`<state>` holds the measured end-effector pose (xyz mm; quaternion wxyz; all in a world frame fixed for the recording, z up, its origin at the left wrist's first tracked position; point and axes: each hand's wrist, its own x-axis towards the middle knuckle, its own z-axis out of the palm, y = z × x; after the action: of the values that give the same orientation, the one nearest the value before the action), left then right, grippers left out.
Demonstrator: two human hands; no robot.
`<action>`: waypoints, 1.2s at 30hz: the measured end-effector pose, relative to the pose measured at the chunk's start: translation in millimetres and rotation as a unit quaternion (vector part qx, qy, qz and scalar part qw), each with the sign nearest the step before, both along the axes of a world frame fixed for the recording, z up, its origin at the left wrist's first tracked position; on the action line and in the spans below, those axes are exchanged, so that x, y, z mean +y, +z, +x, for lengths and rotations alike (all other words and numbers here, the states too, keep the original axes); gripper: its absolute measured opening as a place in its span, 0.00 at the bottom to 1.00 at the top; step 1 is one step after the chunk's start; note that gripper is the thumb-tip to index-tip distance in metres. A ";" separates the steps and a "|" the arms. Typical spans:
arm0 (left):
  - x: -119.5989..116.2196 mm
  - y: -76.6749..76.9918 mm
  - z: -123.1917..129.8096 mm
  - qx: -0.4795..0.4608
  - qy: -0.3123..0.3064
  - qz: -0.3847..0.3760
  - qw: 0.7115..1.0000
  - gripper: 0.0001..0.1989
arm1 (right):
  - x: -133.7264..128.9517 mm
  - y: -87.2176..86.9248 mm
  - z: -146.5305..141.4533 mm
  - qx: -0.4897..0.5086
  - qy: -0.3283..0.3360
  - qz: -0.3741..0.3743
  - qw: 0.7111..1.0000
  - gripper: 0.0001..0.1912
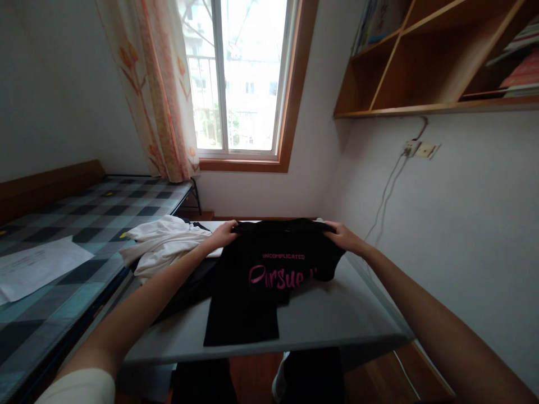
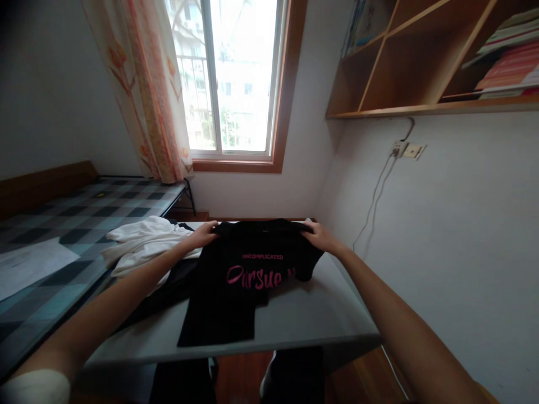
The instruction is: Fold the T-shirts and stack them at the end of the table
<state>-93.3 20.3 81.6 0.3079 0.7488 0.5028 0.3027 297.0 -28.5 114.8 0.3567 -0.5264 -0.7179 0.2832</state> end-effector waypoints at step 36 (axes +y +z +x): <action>30.1 33.0 -28.2 0.217 0.152 0.296 0.918 0.15 | 44.3 -28.8 -11.9 -0.171 -0.162 0.116 0.965 0.06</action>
<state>-121.4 50.5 114.6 -0.0946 0.7676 0.5525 0.3108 285.1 15.7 86.0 0.3284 -0.6316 -0.7010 0.0419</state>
